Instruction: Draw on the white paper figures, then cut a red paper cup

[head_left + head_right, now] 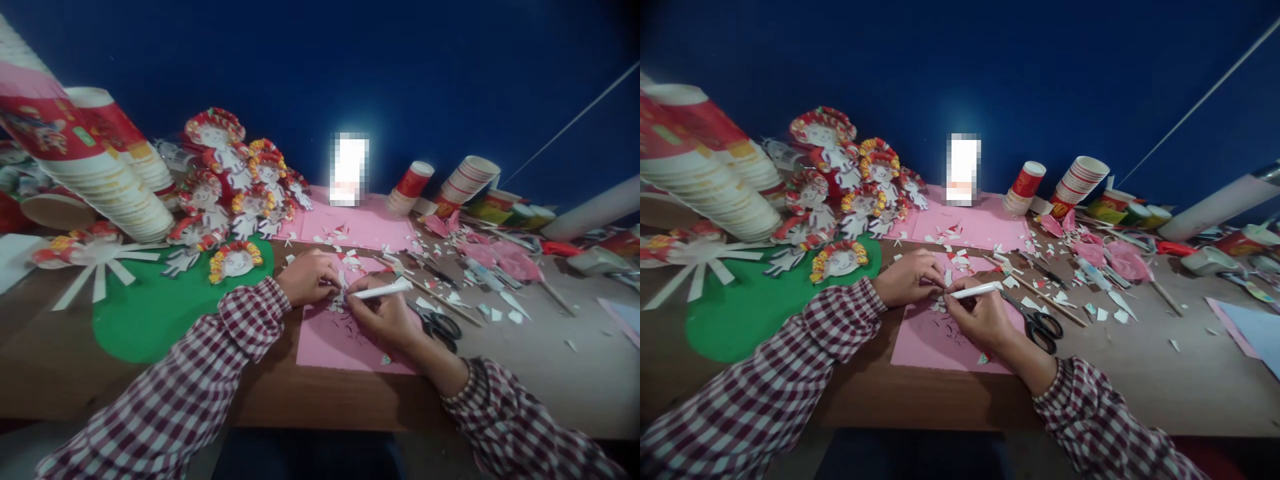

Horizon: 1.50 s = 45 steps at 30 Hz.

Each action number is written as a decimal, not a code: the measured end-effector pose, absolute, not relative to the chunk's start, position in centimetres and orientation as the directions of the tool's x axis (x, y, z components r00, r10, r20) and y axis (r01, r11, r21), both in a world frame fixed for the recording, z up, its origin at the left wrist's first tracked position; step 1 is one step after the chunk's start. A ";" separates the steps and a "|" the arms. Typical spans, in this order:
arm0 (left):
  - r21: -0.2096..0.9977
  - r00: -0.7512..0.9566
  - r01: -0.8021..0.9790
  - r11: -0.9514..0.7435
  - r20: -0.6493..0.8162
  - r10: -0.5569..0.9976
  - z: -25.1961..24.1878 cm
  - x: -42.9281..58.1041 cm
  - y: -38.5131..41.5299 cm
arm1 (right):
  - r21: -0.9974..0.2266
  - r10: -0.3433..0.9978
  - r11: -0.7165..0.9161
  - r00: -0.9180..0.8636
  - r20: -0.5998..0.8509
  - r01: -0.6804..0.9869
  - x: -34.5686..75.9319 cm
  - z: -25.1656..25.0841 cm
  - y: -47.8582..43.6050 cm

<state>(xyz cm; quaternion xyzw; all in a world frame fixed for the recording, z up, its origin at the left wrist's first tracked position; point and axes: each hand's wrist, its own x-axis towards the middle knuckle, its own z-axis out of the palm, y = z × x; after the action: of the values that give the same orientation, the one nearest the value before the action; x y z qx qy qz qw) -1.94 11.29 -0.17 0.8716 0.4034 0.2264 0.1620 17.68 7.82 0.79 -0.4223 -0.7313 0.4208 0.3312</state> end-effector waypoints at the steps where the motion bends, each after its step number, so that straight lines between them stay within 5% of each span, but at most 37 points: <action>1: 0.466 0.570 0.633 -0.618 0.260 0.780 -0.2 -1.9 11.3 | -0.886 0.893 0.299 -0.432 0.128 0.355 17.7 0.9 7.8; 14: 0.472 0.554 0.633 -0.613 0.276 0.785 -0.4 -1.8 11.3 | -0.926 0.923 0.215 -0.375 0.088 0.312 17.6 0.8 7.9; 45: 0.497 0.536 0.649 -0.576 0.239 0.810 -0.1 -1.8 11.2 | -0.812 0.875 0.371 -0.462 0.144 0.451 17.6 0.6 8.0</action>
<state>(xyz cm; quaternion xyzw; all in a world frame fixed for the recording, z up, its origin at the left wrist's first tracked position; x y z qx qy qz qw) -1.80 11.23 -0.12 0.8583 0.4247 0.2267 0.1775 17.62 7.99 0.63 -0.4281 -0.7744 0.3620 0.2931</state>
